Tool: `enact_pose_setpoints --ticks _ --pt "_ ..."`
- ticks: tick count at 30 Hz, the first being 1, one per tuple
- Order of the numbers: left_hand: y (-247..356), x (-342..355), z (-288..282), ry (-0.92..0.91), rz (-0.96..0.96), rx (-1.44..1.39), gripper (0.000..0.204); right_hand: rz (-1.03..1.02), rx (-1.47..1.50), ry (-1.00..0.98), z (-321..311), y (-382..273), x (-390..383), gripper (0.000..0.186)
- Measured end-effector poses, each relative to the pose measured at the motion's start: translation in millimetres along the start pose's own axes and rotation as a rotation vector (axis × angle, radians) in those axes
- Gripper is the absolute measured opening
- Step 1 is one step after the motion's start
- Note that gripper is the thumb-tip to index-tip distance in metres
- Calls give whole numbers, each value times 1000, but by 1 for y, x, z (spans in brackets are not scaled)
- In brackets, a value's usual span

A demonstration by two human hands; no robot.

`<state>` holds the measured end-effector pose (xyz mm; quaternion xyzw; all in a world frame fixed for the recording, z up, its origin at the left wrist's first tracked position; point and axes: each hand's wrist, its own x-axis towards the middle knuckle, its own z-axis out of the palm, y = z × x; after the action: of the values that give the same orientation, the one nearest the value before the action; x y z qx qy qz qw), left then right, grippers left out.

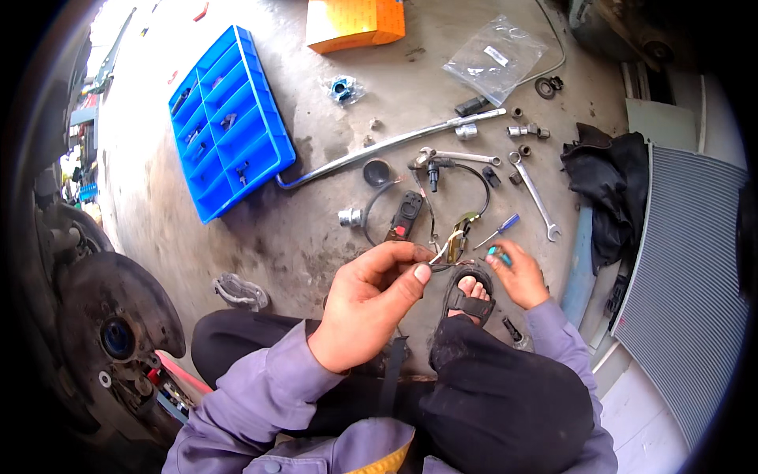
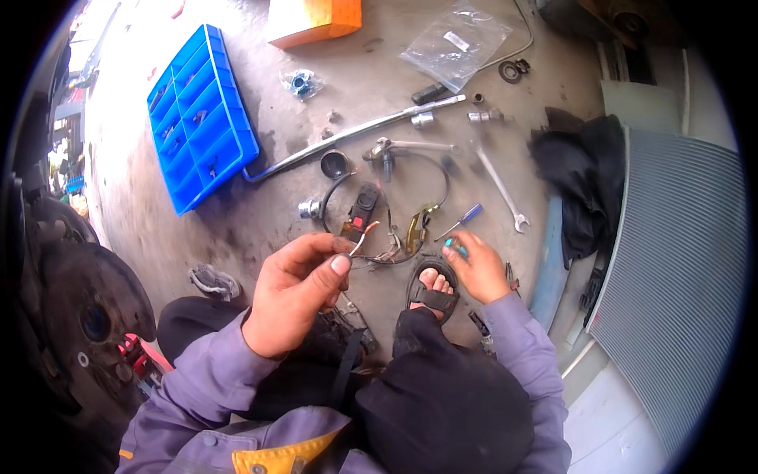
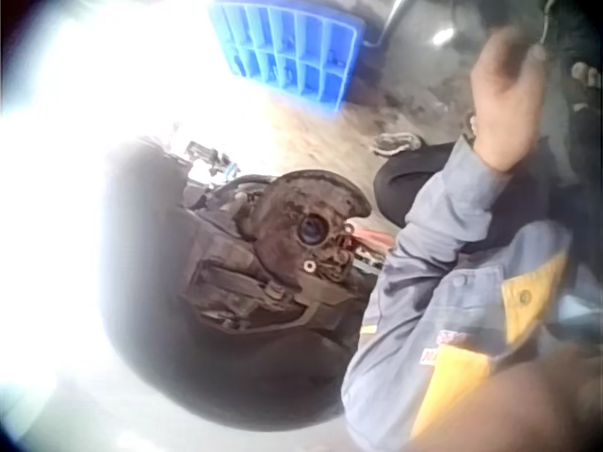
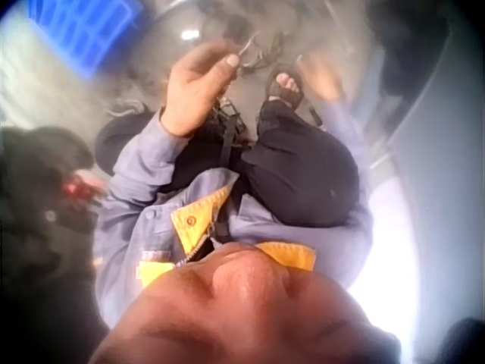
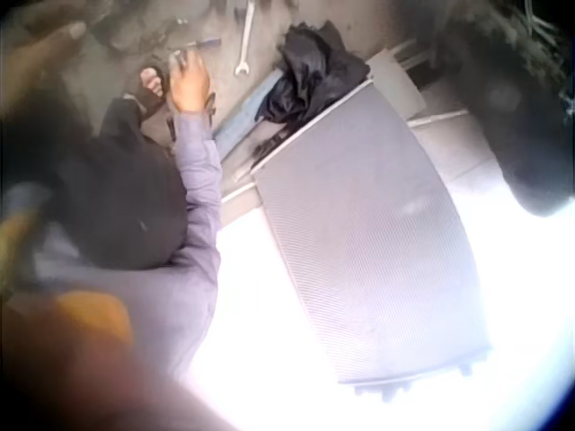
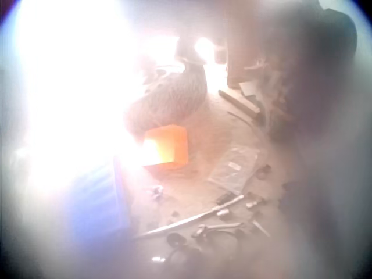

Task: The person sits on the floor of a garage and repairs a vehicle wiring harness. They strip the insulation from wires, twist the exposed strands together, and wrap the connections with electrical tape. The person handles a small blue connector and a black rag during the process.

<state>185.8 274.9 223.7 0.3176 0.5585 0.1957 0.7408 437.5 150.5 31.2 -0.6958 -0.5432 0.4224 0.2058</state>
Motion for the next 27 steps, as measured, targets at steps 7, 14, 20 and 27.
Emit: enact_pose_setpoints --ticks 7,14,20,27 --pt "4 -2 8 -63 -162 -131 18 -305 209 26 -34 -134 29 32" --pt "4 -3 3 -84 -173 -160 20 -371 240 84 -32 -153 33 38" --pt "5 2 6 -68 -176 -121 20 -345 259 72 -29 -150 34 38" --pt "2 4 -5 -88 -133 -7 16 -242 -101 -17 -24 -106 32 37"
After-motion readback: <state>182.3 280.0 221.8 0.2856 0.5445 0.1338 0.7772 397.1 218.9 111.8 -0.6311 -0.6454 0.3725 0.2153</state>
